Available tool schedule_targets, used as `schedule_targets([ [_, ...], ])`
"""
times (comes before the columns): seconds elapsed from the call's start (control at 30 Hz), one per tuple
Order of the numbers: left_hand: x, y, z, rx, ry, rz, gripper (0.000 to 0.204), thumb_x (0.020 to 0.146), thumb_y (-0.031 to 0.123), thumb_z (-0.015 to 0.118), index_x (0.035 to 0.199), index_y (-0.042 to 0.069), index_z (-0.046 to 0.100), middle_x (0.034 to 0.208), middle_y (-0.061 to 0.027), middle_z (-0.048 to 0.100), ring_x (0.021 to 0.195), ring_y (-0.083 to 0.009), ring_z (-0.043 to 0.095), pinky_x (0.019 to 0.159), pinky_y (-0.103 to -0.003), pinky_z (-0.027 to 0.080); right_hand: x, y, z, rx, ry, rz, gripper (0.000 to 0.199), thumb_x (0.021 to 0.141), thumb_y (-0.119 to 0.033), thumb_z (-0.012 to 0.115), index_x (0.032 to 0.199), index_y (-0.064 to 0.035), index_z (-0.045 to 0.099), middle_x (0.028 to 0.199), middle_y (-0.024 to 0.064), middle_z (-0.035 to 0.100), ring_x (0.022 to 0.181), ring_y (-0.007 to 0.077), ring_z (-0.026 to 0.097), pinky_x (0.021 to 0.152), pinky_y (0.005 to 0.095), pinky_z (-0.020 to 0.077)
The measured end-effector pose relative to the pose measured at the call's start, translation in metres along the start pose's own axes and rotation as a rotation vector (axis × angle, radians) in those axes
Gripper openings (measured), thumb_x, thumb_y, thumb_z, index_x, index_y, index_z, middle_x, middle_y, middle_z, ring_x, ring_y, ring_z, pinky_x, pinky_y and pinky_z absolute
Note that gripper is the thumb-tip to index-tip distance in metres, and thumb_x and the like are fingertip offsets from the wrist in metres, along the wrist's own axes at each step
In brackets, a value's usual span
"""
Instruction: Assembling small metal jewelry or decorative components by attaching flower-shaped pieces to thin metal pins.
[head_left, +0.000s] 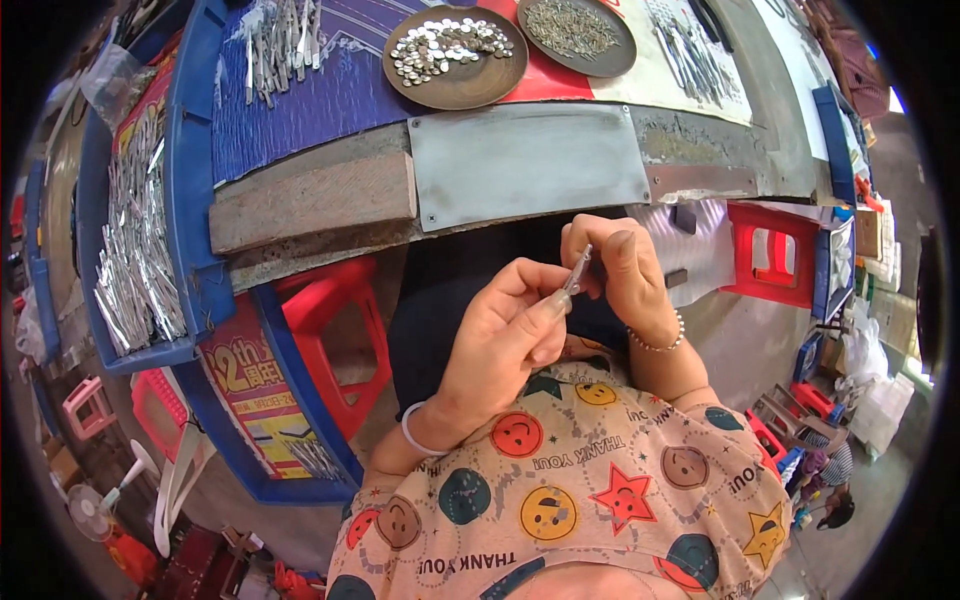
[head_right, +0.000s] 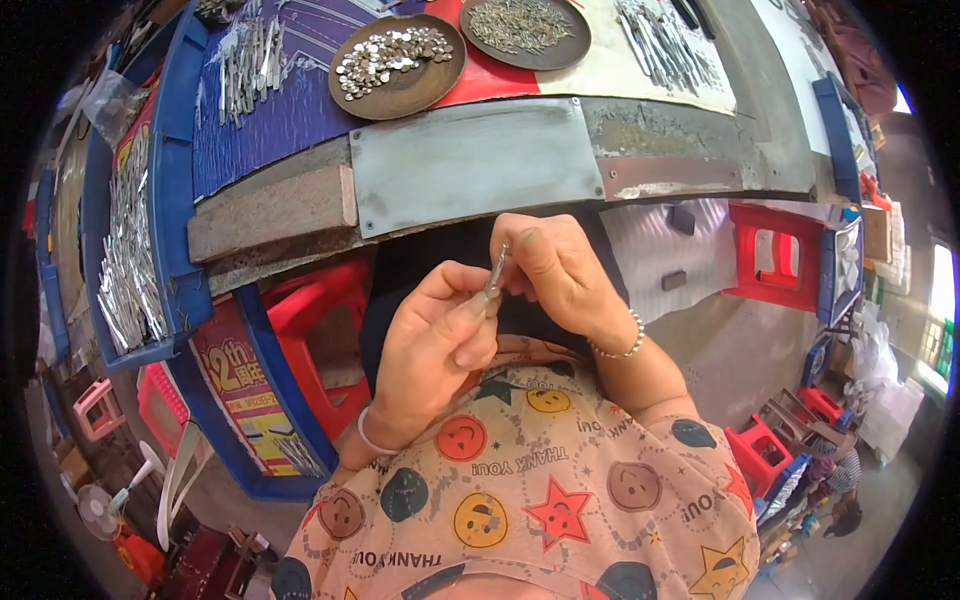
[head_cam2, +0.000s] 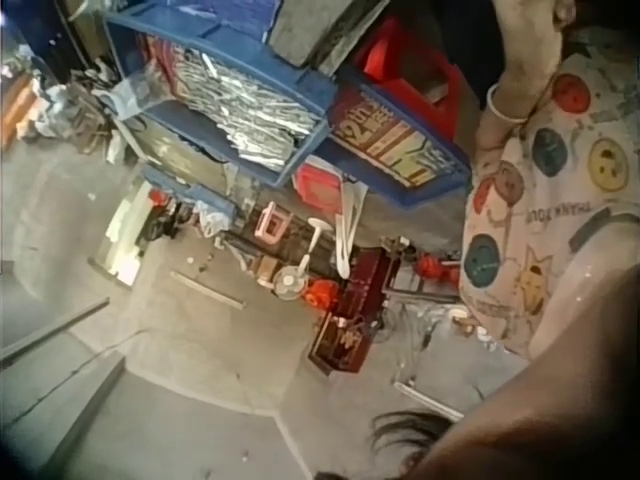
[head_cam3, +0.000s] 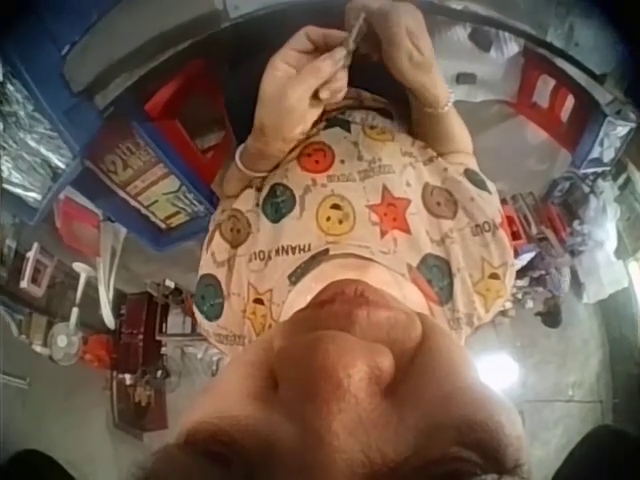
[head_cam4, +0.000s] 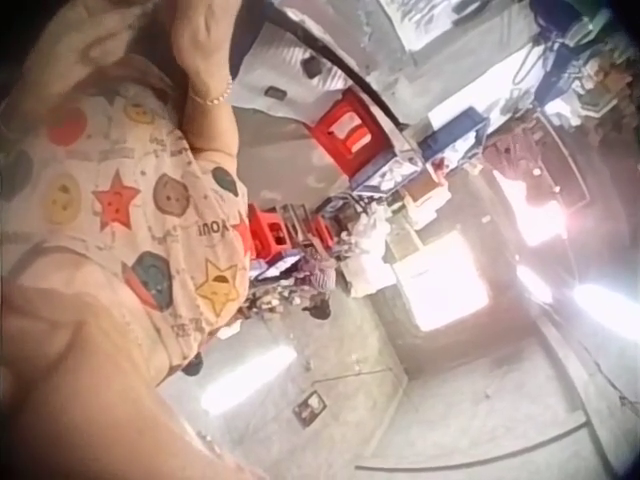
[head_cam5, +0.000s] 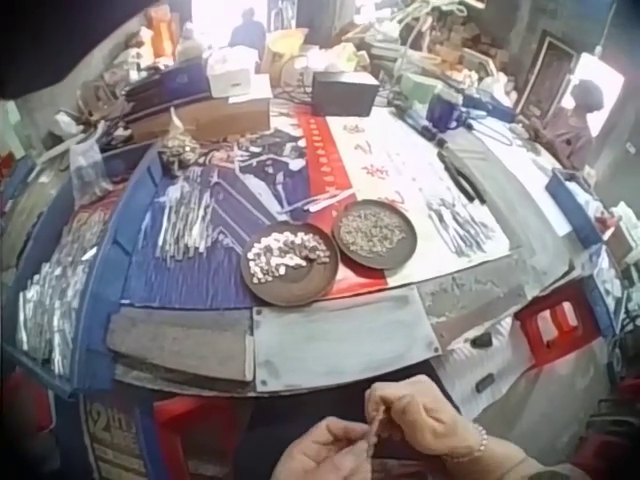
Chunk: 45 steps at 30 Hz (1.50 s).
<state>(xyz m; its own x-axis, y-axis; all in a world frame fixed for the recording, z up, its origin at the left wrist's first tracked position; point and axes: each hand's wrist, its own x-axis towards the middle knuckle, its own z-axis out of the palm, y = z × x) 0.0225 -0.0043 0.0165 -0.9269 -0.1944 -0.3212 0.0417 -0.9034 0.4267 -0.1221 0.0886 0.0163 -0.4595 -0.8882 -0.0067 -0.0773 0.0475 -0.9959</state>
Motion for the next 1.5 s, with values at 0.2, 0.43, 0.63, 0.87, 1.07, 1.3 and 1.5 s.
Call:
schedule_targets([
  [0.2,0.003,0.009,-0.007,-0.240,-0.080,-0.361,0.016,0.095,0.008,0.049,0.108,0.000,0.051,0.089,-0.0044,0.052,0.054,-0.0038,0.036,0.048,-0.018,0.029,0.002,0.000,-0.008,-0.169,-0.073,-0.193,0.053,0.098,-0.040,0.033,0.060,-0.0032,0.044,0.050,0.0038,0.041,0.039,0.0162,0.042,0.038,0.0288,0.0297],
  [0.43,0.010,0.012,-0.002,-0.305,-0.105,-0.451,0.016,0.093,0.007,0.050,0.109,0.003,0.052,0.096,-0.0069,0.054,0.053,-0.0036,0.036,0.047,-0.017,0.027,0.001,-0.005,-0.018,-0.296,-0.119,-0.273,0.038,0.096,-0.022,0.040,0.063,-0.0033,0.041,0.054,0.0080,0.042,0.045,0.0295,0.047,0.041,0.0368,0.0357],
  [0.63,0.015,0.022,0.012,-0.103,-0.032,-0.302,0.013,0.093,0.007,0.052,0.105,0.002,0.054,0.086,-0.0036,0.054,0.053,-0.0047,0.038,0.047,-0.017,0.029,0.007,-0.008,-0.025,-0.172,-0.153,-0.198,0.024,0.088,-0.015,0.044,0.069,-0.0016,0.048,0.065,0.0112,0.049,0.053,0.0295,0.051,0.048,0.0354,0.0407],
  [0.87,0.030,0.108,0.026,0.794,0.294,0.370,0.019,0.093,0.004,0.050,0.111,0.000,0.052,0.071,-0.0026,0.055,0.060,-0.0067,0.051,0.055,-0.019,0.042,0.015,0.002,-0.044,-0.260,0.327,-0.349,0.042,0.098,-0.034,0.040,0.080,0.0011,0.054,0.071,0.0091,0.052,0.056,0.0168,0.051,0.051,0.0269,0.0396],
  [1.07,0.102,0.220,-0.007,1.638,0.721,0.818,0.014,0.085,0.009,0.059,0.093,-0.002,0.063,0.075,-0.0065,0.064,0.067,-0.0108,0.058,0.063,-0.025,0.046,0.027,0.021,-0.049,-0.243,0.430,-0.445,0.029,0.096,-0.023,0.046,0.079,0.0002,0.054,0.070,0.0104,0.053,0.056,0.0200,0.051,0.051,0.0285,0.0391],
  [1.3,0.166,0.292,-0.070,2.190,1.050,0.658,0.023,0.076,0.018,0.055,0.090,0.003,0.067,0.085,-0.0196,0.067,0.084,-0.0373,0.064,0.078,-0.043,0.049,0.029,0.023,-0.055,-0.356,0.389,-0.545,0.021,0.091,-0.018,0.054,0.077,-0.0017,0.055,0.069,0.0116,0.056,0.057,0.0264,0.054,0.050,0.0325,0.0418],
  [1.5,0.165,0.286,-0.056,2.315,1.083,0.545,0.021,0.079,0.020,0.057,0.088,0.003,0.066,0.091,-0.0182,0.067,0.087,-0.0374,0.063,0.080,-0.043,0.048,0.029,0.027,-0.061,-0.383,0.362,-0.605,0.019,0.088,-0.020,0.058,0.079,-0.0028,0.055,0.069,0.0106,0.056,0.055,0.0255,0.054,0.048,0.0329,0.0417],
])
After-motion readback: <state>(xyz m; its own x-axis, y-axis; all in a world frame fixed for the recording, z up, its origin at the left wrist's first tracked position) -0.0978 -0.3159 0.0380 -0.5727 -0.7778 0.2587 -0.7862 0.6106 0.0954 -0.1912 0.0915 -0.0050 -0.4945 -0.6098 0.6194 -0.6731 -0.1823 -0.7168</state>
